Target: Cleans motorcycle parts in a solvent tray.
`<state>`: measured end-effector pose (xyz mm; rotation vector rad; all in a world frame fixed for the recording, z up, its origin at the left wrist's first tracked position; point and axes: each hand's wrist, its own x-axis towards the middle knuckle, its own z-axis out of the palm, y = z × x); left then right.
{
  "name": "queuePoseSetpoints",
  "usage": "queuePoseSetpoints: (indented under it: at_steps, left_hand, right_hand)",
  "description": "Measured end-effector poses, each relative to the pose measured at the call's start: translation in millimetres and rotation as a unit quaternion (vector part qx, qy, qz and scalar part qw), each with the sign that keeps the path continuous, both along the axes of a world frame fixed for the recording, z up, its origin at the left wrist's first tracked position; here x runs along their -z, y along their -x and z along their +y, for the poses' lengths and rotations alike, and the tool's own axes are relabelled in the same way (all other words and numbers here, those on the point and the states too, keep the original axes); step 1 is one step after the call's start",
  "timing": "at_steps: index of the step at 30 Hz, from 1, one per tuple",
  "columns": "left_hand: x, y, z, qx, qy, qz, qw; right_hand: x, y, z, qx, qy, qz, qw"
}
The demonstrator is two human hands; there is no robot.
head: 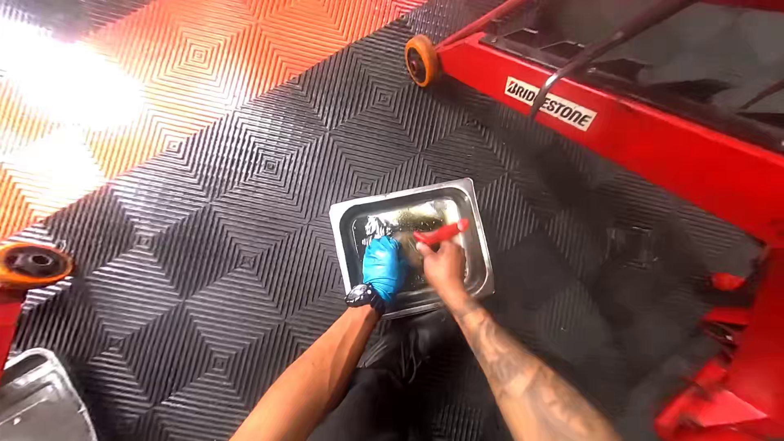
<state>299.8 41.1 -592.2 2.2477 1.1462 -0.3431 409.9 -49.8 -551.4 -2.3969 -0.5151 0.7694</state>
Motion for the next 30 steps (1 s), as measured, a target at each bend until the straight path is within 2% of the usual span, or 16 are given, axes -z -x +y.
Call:
queuePoseSetpoints:
  at_steps: [4,8,11,14,18,20,22,25,27,28,30]
  left_hand:
    - [-4.0,1.4,3.5,0.017,0.015,-0.018,1.000]
    - [-4.9,2.0,6.5,0.046,-0.018,-0.101,0.994]
    - [-11.8,8.3,9.9,-0.008,-0.037,-0.123,0.992]
    - [-11.5,10.9,-2.0,-0.044,-0.044,-0.055,0.997]
    - [-7.7,-3.4,0.0,-0.032,-0.040,0.025,0.998]
    - [-8.5,-6.5,2.4,-0.021,-0.027,0.027,0.999]
    - [-8.9,-7.4,2.3,-0.015,-0.023,0.023,0.999]
    - [-8.5,-7.3,2.9,0.007,-0.016,0.009,1.000]
    - [-5.6,-11.6,2.3,0.024,-0.027,0.002,0.999]
    - [-4.8,-12.0,1.2,0.028,-0.029,0.006,0.999]
    - [-8.7,-9.8,-3.9,0.028,-0.019,0.015,0.999]
  right_hand:
    - [-18.6,-3.3,-45.0,-0.066,0.068,-0.019,0.995]
    - [-25.9,-14.8,-54.6,0.035,0.009,-0.065,0.997]
    - [-13.9,-16.0,-53.9,0.042,0.036,-0.084,0.995]
    - [-19.5,-13.6,-48.3,0.047,0.032,-0.064,0.996]
    - [-12.5,-4.2,-8.1,0.037,-0.063,-0.009,0.997]
    - [3.7,4.2,-0.3,0.013,-0.071,-0.006,0.997]
    - [0.1,12.1,-21.4,-0.037,-0.032,-0.027,0.998]
    - [-14.5,-2.5,-37.3,-0.068,0.044,-0.058,0.995]
    - [-24.1,-15.1,-14.1,-0.041,0.005,-0.056,0.998]
    - [-19.3,-16.6,1.6,-0.020,-0.025,-0.045,0.998]
    - [-2.0,-2.6,1.5,-0.021,-0.044,-0.041,0.998]
